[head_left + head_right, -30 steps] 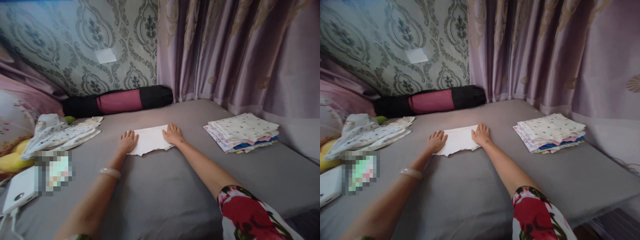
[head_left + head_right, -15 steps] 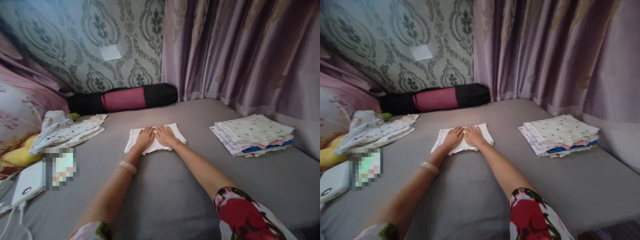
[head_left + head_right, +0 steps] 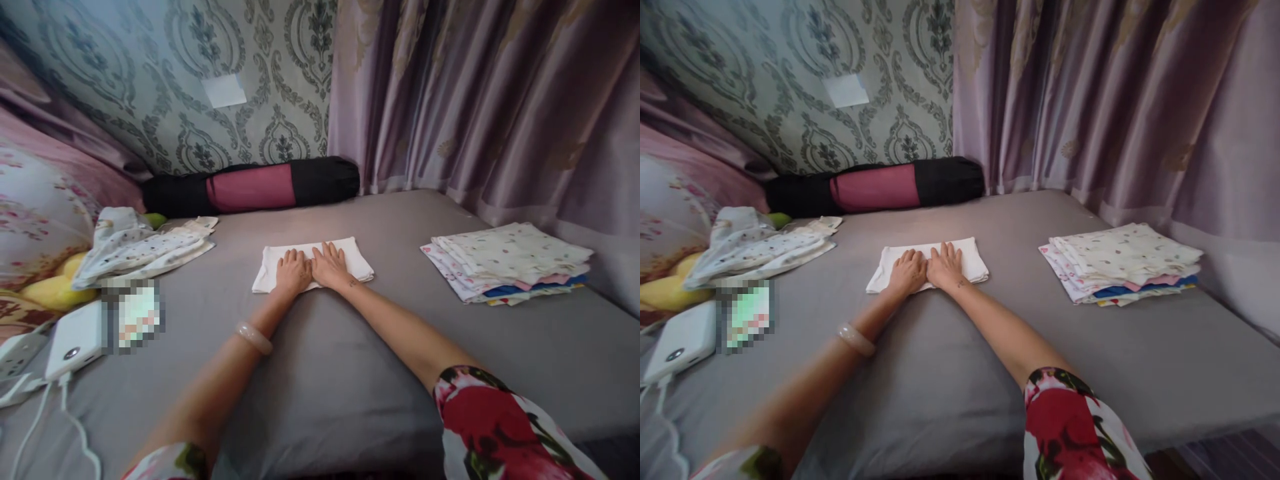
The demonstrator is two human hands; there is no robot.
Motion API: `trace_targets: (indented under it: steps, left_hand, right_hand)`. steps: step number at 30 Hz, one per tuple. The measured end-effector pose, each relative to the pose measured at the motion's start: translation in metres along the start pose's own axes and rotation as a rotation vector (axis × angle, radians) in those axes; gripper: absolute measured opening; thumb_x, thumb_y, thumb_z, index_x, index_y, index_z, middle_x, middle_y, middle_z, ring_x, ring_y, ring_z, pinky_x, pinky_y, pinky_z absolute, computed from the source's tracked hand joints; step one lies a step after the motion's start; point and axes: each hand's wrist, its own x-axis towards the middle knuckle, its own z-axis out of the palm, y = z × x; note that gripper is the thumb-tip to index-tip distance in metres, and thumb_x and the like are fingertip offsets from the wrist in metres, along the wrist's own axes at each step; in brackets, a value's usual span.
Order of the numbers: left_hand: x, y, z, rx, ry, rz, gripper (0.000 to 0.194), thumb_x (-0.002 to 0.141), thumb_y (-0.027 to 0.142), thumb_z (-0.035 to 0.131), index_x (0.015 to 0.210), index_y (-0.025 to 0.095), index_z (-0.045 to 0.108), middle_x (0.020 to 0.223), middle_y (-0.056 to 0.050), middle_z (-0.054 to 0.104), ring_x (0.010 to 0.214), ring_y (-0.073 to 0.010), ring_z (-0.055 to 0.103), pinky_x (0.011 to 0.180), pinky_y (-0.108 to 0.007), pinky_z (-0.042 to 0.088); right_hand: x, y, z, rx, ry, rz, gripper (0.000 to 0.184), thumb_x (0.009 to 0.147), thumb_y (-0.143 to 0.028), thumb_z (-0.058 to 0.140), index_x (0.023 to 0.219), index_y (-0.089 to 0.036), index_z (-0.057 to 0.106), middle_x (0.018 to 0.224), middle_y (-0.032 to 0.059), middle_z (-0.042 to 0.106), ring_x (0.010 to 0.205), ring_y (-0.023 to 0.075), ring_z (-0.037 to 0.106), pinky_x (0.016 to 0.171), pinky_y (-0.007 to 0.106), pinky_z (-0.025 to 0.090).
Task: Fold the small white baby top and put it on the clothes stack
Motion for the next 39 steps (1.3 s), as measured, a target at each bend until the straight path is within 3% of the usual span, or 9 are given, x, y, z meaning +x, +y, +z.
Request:
trace_targets:
  steps: [3, 7, 15, 23, 29, 34, 39]
  left_hand:
    - [-0.009, 0.005, 0.002, 0.002, 0.017, -0.02, 0.044, 0.099, 0.032, 0.028, 0.132, 0.011, 0.049, 0.148, -0.019, 0.042, 0.14, -0.0314, 0.034, 0.112, -0.049, 0.03]
    - [-0.012, 0.007, 0.005, 0.053, 0.046, -0.031, 0.045, 0.099, 0.03, 0.025, 0.133, 0.011, 0.049, 0.148, -0.016, 0.044, 0.14, -0.0302, 0.035, 0.112, -0.046, 0.03]
    - [-0.016, 0.01, 0.003, 0.076, 0.136, -0.084, 0.039, 0.098, 0.03, 0.032, 0.121, 0.009, 0.056, 0.139, -0.021, 0.051, 0.134, -0.0308, 0.042, 0.108, -0.044, 0.034]
    - [-0.015, 0.01, 0.006, 0.064, 0.132, -0.086, 0.044, 0.098, 0.032, 0.031, 0.129, 0.01, 0.054, 0.141, -0.019, 0.05, 0.134, -0.0296, 0.042, 0.107, -0.044, 0.035]
    - [-0.015, 0.009, 0.006, 0.059, 0.232, -0.133, 0.055, 0.098, 0.04, 0.033, 0.141, 0.007, 0.046, 0.152, -0.02, 0.037, 0.145, -0.033, 0.026, 0.117, -0.05, 0.021]
    - [-0.015, 0.01, 0.004, 0.053, 0.09, -0.129, 0.053, 0.099, 0.038, 0.03, 0.14, 0.009, 0.047, 0.148, -0.02, 0.044, 0.138, -0.033, 0.038, 0.112, -0.05, 0.03]
    - [-0.015, 0.011, 0.006, 0.069, 0.09, -0.126, 0.052, 0.098, 0.037, 0.03, 0.139, 0.009, 0.048, 0.147, -0.02, 0.044, 0.137, -0.0333, 0.038, 0.111, -0.05, 0.031]
  right_hand:
    - [-0.006, -0.003, 0.008, -0.005, 0.09, -0.02, 0.05, 0.099, -0.033, 0.029, 0.142, -0.014, 0.045, 0.153, 0.0176, 0.035, 0.142, 0.0331, 0.024, 0.112, 0.053, 0.017]
    - [-0.008, -0.003, 0.012, -0.016, 0.14, -0.023, 0.048, 0.099, -0.032, 0.03, 0.141, -0.013, 0.047, 0.151, 0.0177, 0.039, 0.141, 0.0326, 0.026, 0.112, 0.052, 0.017]
    - [-0.01, -0.005, 0.011, 0.007, 0.158, 0.029, 0.05, 0.099, -0.033, 0.033, 0.143, -0.011, 0.044, 0.153, 0.0204, 0.033, 0.142, 0.0326, 0.024, 0.111, 0.05, 0.017]
    - [-0.01, -0.004, 0.009, 0.004, 0.125, 0.025, 0.05, 0.099, -0.034, 0.031, 0.141, -0.013, 0.047, 0.152, 0.0179, 0.036, 0.141, 0.033, 0.026, 0.112, 0.051, 0.018]
    - [-0.01, -0.005, 0.005, 0.0, 0.155, 0.026, 0.054, 0.099, -0.035, 0.03, 0.149, -0.015, 0.036, 0.159, 0.0176, 0.02, 0.147, 0.0317, 0.011, 0.114, 0.054, 0.007]
    - [-0.009, -0.004, 0.005, 0.014, 0.04, 0.047, 0.053, 0.099, -0.035, 0.028, 0.146, -0.016, 0.041, 0.157, 0.0171, 0.027, 0.145, 0.0333, 0.018, 0.113, 0.054, 0.012]
    - [-0.009, -0.004, 0.005, 0.003, 0.04, 0.05, 0.054, 0.099, -0.036, 0.028, 0.147, -0.016, 0.04, 0.158, 0.0161, 0.027, 0.145, 0.0326, 0.018, 0.113, 0.053, 0.014]
